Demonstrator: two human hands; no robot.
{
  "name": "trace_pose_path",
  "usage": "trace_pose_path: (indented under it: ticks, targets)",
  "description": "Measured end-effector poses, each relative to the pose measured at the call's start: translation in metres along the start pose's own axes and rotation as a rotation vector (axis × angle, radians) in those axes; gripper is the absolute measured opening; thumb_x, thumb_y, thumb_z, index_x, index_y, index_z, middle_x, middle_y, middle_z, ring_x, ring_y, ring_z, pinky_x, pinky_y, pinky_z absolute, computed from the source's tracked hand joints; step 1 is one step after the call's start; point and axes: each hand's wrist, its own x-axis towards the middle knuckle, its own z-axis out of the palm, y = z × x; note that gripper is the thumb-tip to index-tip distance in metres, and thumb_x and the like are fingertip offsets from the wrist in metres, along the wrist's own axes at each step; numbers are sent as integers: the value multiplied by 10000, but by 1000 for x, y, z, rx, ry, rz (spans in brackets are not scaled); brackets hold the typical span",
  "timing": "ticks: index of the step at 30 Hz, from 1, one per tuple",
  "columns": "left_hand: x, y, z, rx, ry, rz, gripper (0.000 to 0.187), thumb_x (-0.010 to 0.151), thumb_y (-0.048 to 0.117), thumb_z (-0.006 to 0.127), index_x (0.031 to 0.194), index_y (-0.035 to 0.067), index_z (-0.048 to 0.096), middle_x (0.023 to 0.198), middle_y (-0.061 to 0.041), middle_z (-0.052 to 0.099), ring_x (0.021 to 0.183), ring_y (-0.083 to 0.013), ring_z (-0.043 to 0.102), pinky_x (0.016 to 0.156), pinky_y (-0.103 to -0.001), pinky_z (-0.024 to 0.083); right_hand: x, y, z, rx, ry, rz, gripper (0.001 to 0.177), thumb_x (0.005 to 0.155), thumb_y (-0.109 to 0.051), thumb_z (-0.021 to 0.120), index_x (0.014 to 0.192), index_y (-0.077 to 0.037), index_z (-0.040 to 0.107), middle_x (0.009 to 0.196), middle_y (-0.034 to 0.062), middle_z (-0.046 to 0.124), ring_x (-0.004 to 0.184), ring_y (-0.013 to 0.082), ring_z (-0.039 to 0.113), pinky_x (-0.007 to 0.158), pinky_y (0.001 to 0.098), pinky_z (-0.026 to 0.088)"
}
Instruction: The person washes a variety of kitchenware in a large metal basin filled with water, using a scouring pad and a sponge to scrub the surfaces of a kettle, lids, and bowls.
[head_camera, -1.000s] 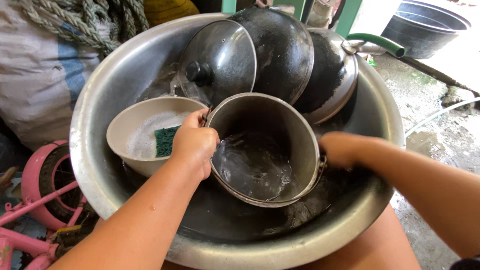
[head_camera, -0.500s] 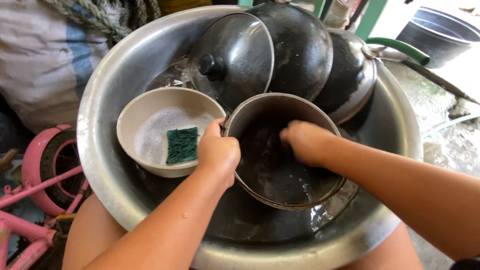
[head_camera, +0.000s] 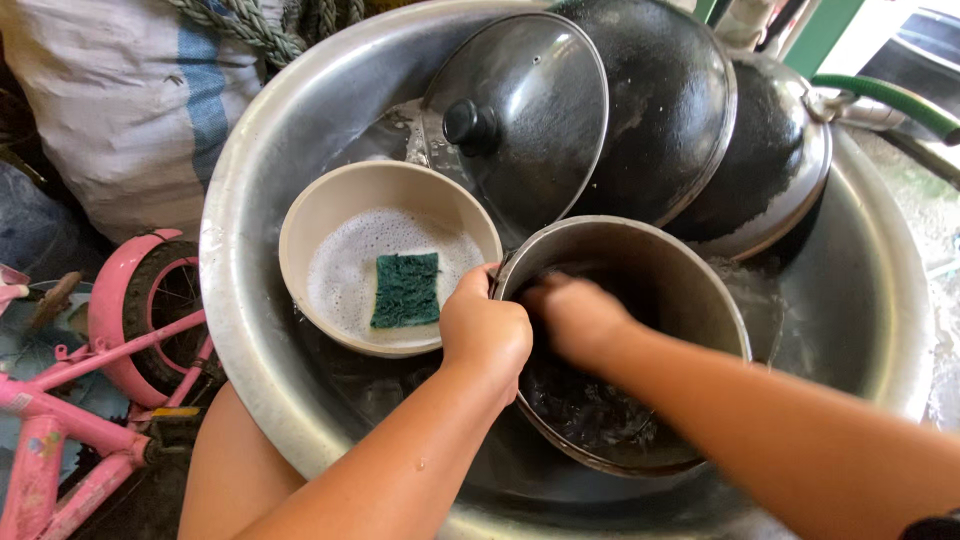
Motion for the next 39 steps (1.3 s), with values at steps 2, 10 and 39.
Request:
trace_pose_path:
  ticks: [2,10,39]
  targets:
    - [0,-5,0,-19,6,0,589,740,-147,435,1255,54,639,1091,-147,728,972,-220,679,835,-331,535,-8,17,-21,-178,70,-35,252,871,-67,605,1077,-98,746,1113,194,689,992,388,672,805,458,540]
    - [1,-14,10,-139,-2,-84,661,737,-153,417,1342,58,583,1170,-123,705,1017,-193,658,865,-305,525,-45,10,-5,-342,-665,20,269,797,-11,688,1057,-69,727,1014,187,732,948,319,704,828,427,560]
    - [2,39,18,24,-452,-125,824,843,600,571,1495,114,435,1426,-140,584,1314,-260,538,1066,-465,428,-19,-37,-65,1439,699,120,300,903,6,626,1200,-23,593,888,97,672,702,165,636,601,334,535]
